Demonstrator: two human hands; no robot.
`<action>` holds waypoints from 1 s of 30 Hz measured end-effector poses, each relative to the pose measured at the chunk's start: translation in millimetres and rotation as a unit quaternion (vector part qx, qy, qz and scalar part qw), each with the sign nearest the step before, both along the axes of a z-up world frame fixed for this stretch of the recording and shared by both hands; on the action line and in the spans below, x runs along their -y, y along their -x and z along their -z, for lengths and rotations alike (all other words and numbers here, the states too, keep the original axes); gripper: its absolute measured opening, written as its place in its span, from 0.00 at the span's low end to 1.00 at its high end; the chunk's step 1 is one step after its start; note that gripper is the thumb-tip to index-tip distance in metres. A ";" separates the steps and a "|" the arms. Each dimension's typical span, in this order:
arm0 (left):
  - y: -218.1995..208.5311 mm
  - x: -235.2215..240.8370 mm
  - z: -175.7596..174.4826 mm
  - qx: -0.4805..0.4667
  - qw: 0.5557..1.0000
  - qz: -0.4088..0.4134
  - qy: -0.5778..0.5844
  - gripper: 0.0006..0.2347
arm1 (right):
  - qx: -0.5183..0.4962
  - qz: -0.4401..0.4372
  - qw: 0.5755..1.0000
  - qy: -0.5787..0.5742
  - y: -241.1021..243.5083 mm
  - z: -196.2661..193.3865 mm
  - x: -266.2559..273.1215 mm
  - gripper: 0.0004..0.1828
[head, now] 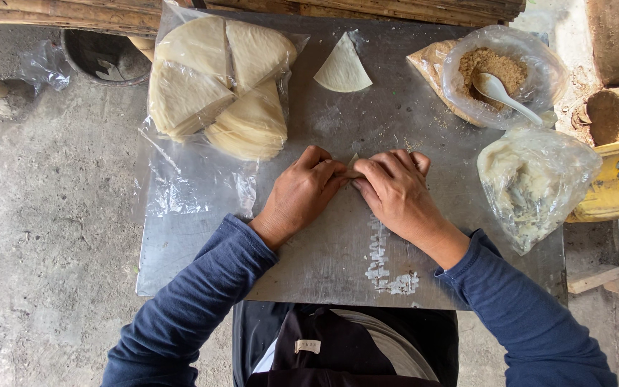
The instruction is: The person repeatedly takes triangular pastry sheets, places a spoonful of grainy filling onto each, and folds them into sealed triangular packets. The finished items are stacked on the metal table.
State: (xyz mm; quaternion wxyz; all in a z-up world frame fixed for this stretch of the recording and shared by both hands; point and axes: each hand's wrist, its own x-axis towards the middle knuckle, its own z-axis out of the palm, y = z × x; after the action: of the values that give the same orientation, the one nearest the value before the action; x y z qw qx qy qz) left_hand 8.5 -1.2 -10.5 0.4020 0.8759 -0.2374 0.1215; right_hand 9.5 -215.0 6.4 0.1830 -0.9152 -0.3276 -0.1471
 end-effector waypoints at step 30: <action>-2.6 2.1 6.5 0.090 0.991 -0.048 -0.088 0.12 | -0.048 0.073 0.996 0.028 -11.5 0.1 -2.0 0.29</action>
State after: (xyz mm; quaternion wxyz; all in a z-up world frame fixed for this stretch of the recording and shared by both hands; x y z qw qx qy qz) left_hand 11.1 -3.3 -17.0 0.2944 0.9038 -0.2397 0.1974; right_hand 21.0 -213.0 6.3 0.1618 -0.9473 -0.2551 -0.1066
